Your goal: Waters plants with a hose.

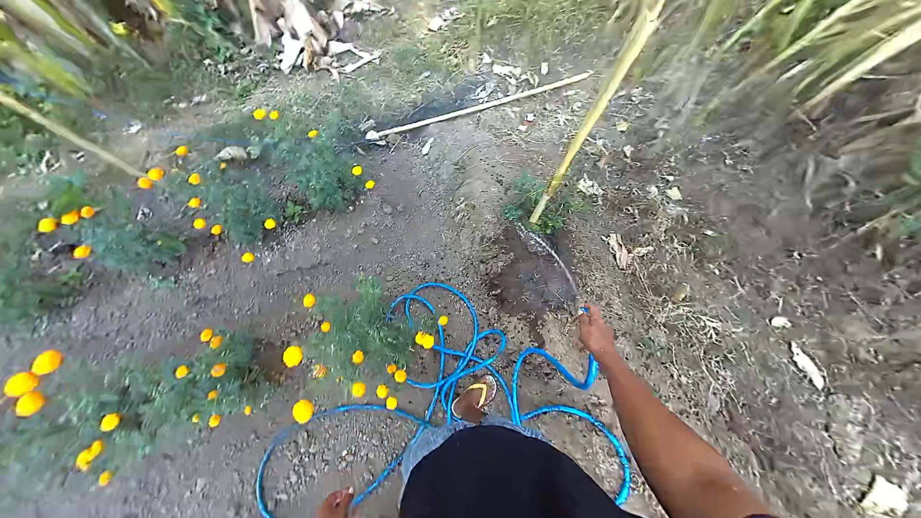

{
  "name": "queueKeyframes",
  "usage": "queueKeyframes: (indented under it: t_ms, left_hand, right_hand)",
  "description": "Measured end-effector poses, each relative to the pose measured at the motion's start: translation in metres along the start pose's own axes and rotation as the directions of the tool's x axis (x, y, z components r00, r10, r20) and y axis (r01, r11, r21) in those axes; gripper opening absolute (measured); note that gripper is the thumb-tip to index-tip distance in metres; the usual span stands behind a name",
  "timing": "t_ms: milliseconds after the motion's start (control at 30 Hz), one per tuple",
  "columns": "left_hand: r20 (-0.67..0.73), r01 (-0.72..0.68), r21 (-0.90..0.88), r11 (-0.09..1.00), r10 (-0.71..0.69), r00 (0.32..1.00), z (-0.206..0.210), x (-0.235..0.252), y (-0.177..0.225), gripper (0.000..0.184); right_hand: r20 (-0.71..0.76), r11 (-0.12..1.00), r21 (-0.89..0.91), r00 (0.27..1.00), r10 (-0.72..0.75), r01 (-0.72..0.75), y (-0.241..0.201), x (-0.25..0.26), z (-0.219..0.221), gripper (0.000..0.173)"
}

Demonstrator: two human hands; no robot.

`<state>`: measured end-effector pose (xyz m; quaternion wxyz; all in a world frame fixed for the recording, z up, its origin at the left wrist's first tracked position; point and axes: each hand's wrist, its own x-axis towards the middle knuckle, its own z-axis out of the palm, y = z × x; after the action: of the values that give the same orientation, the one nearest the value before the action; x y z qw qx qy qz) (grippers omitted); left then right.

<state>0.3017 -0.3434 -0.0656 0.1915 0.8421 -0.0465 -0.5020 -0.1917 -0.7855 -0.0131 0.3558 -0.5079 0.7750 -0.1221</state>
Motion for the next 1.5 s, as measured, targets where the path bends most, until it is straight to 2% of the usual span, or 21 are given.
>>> queueKeyframes:
  t_ms: [67,233,367,400,467,533,600,733,767,833,867,967,1033,1100,1133,1167,1233,1300,1367,1500]
  left_hand:
    - [0.005,0.0,-0.049,0.999,0.0,1.0,0.0,-0.013,-0.026,0.04]
    - [-0.011,0.077,-0.112,0.991,-0.079,0.997,-0.005,-0.06,-0.075,0.04]
    - [0.005,0.086,-0.143,0.986,-0.086,0.996,0.0,-0.083,-0.088,0.04]
    - [0.022,0.043,-0.119,0.992,-0.04,0.999,0.002,-0.087,-0.082,0.04]
    - [0.074,-0.138,-0.054,0.989,0.141,0.987,0.01,-0.085,-0.054,0.038]
    - [0.172,-0.349,0.007,0.937,0.343,0.923,0.03,-0.079,-0.012,0.038]
    - [0.337,-0.491,0.038,0.87,0.452,0.826,0.061,-0.074,0.04,0.041]
    - [0.584,-0.706,0.035,0.708,0.559,0.589,0.156,-0.084,0.122,0.047]
    - [0.625,-0.717,0.02,0.697,0.551,0.553,0.18,-0.091,0.136,0.053]
    - [0.651,-0.68,-0.05,0.731,0.541,0.533,0.225,-0.1,0.154,0.063]
    - [0.638,-0.639,-0.127,0.758,0.556,0.533,0.242,-0.102,0.16,0.065]
    - [0.533,-0.479,-0.421,0.77,0.638,0.556,0.271,-0.104,0.158,0.053]
    - [0.519,-0.324,-0.543,0.774,0.614,0.595,0.266,-0.112,0.145,0.067]
    - [0.48,-0.218,-0.65,0.728,0.615,0.625,0.255,-0.118,0.128,0.083]
    - [0.426,-0.163,-0.708,0.687,0.599,0.678,0.246,-0.124,0.12,0.087]
    - [0.358,-0.099,-0.768,0.633,0.553,0.752,0.239,-0.13,0.114,0.085]
    - [0.219,0.021,-0.891,0.453,0.388,0.895,0.23,-0.143,0.111,0.062]
    - [0.082,0.037,-0.968,0.248,0.173,0.982,0.218,-0.154,0.118,0.044]
    - [-0.017,-0.021,-0.994,0.105,0.038,0.999,0.203,-0.159,0.125,0.042]
    - [-0.131,-0.14,-0.981,-0.131,-0.077,0.988,0.174,-0.156,0.125,0.046]
  right_hand:
    - [-0.051,0.999,-0.009,0.998,-0.032,0.032,0.006,-0.012,-0.002,0.043]
    - [-0.07,0.99,0.0,0.988,-0.138,0.139,0.018,-0.048,-0.002,0.047]
    - [-0.065,0.971,-0.08,0.97,-0.233,0.227,0.014,-0.072,-0.001,0.047]
    - [-0.038,0.957,-0.128,0.963,-0.266,0.259,0.007,-0.081,0.0,0.046]
    - [0.065,0.917,-0.209,0.941,-0.333,0.339,-0.018,-0.099,0.002,0.045]
    - [0.172,0.901,-0.245,0.931,-0.323,0.358,-0.04,-0.115,0.008,0.044]
    - [0.261,0.92,-0.244,0.934,-0.243,0.307,-0.06,-0.125,0.021,0.044]
    - [0.455,0.942,-0.296,0.891,-0.009,0.161,-0.098,-0.14,0.054,0.046]
    - [0.484,0.938,-0.319,0.874,0.041,0.133,-0.11,-0.144,0.065,0.045]
    - [0.546,0.933,-0.346,0.83,0.114,0.1,-0.127,-0.148,0.093,0.042]
    - [0.574,0.924,-0.369,0.806,0.145,0.096,-0.137,-0.15,0.109,0.041]
    - [0.648,0.857,-0.487,0.728,0.223,0.171,-0.164,-0.159,0.158,0.04]
    - [0.69,0.809,-0.532,0.681,0.245,0.249,-0.174,-0.168,0.187,0.038]
    - [0.738,0.723,-0.572,0.628,0.247,0.387,-0.176,-0.175,0.215,0.035]
    - [0.771,0.66,-0.575,0.589,0.241,0.483,-0.177,-0.182,0.228,0.035]
    - [0.809,0.583,-0.563,0.535,0.245,0.585,-0.179,-0.193,0.241,0.035]
    - [0.869,0.401,-0.493,0.415,0.268,0.772,-0.187,-0.223,0.268,0.038]
    - [0.912,0.225,-0.373,0.311,0.268,0.9,-0.196,-0.259,0.293,0.039]
    - [0.935,0.093,-0.276,0.245,0.255,0.957,-0.209,-0.298,0.308,0.038]
    - [0.957,-0.084,-0.144,0.16,0.24,0.986,-0.232,-0.351,0.329,0.039]
